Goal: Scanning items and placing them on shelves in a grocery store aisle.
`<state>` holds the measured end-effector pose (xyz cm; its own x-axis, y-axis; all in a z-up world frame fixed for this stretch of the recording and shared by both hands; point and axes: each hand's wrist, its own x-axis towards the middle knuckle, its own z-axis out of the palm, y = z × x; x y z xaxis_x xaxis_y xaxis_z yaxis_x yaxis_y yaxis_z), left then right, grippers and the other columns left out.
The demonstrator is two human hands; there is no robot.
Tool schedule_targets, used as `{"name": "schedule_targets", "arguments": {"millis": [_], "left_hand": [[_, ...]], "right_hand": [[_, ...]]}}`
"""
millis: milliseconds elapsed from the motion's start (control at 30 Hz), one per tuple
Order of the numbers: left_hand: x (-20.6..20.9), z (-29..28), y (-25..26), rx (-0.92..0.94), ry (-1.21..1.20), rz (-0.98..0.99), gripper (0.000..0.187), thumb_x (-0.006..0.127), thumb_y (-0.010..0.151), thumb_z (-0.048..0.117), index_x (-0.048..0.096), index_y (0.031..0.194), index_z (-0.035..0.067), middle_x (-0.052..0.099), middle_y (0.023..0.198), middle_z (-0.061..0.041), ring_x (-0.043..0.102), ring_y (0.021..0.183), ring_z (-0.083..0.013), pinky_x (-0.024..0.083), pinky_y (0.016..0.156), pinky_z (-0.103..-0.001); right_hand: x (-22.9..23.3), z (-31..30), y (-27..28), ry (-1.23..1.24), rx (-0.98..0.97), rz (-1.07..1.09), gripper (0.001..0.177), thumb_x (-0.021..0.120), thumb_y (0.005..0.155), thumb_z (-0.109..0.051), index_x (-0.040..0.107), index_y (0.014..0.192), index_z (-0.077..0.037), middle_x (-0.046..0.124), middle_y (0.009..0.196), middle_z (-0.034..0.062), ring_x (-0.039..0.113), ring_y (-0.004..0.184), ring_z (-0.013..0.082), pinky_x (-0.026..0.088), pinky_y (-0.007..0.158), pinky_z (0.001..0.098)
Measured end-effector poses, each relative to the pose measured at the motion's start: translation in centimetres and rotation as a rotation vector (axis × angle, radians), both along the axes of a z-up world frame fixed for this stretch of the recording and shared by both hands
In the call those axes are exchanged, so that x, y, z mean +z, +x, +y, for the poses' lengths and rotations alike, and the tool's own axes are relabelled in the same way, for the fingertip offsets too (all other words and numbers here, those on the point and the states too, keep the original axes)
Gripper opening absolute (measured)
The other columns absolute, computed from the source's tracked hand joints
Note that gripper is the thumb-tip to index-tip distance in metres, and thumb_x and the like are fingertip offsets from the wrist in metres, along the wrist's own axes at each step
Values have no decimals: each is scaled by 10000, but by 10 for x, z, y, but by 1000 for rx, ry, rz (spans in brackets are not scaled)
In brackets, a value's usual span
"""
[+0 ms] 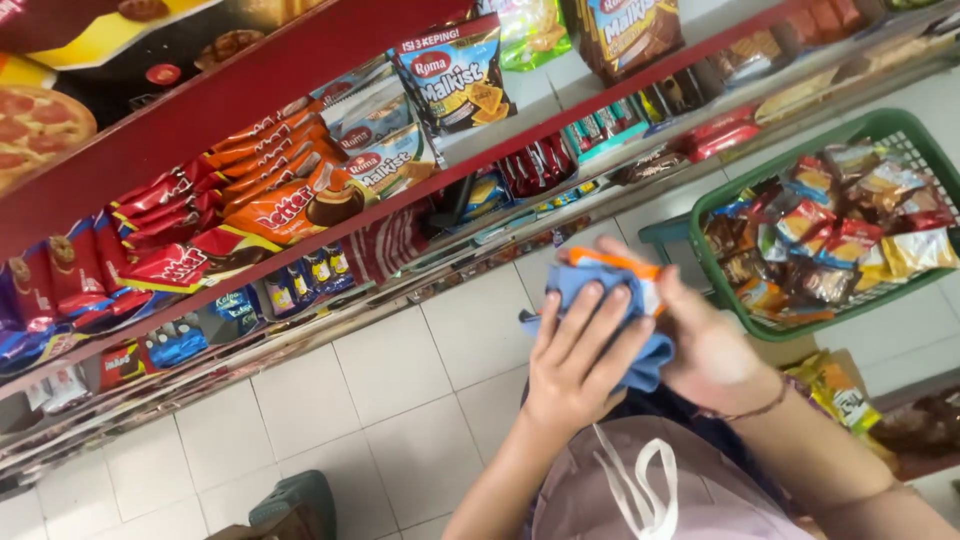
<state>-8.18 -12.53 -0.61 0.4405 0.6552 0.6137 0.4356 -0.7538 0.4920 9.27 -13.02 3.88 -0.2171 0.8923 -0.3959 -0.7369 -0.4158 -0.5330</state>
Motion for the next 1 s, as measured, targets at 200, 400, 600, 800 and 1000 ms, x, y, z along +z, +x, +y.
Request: {"name": "schedule_targets", "arguments": {"millis": [200,400,600,800,1000], "left_hand": [[-27,-1,14,-78,-81,-53,684,709,669,85,611,1346,104,573,1445,-171,532,1388,-394,372,1201,-597],[-16,5,73,164,-1222,-1510,680,683,839,-50,463,1451,147,583,1105,-59,591,952,-141,537,858,-315],[-18,20,101,368,-655,-880,620,854,856,-73,487,1344,36,575,1171,-122,575,1041,-193,507,931,-332],[23,25,88,26,10,-108,394,718,836,-14,638,1216,45,728,1251,-222,657,1312,-369,460,1182,-536],[0,14,86,-152,-37,-120,285,738,961,59,679,1236,11,704,1291,-163,684,1293,-338,532,1182,-518]], "right_hand": [[39,29,36,220,-68,-64,739,497,968,-545,350,1567,-138,427,1607,152,426,1475,326,329,1204,515],[-17,47,64,253,-90,-53,758,541,996,-542,340,1586,-111,465,1541,156,467,1405,343,359,1166,546],[-18,52,96,219,-23,-219,700,556,1008,-401,323,1592,-92,506,1498,99,487,1384,279,372,1158,473],[8,50,108,158,90,-69,581,468,1052,-273,394,1553,12,570,1428,205,574,1277,324,446,1097,484],[-56,41,127,192,164,-280,572,435,1047,-335,489,1476,41,636,1426,152,664,1154,246,521,975,394]]}}
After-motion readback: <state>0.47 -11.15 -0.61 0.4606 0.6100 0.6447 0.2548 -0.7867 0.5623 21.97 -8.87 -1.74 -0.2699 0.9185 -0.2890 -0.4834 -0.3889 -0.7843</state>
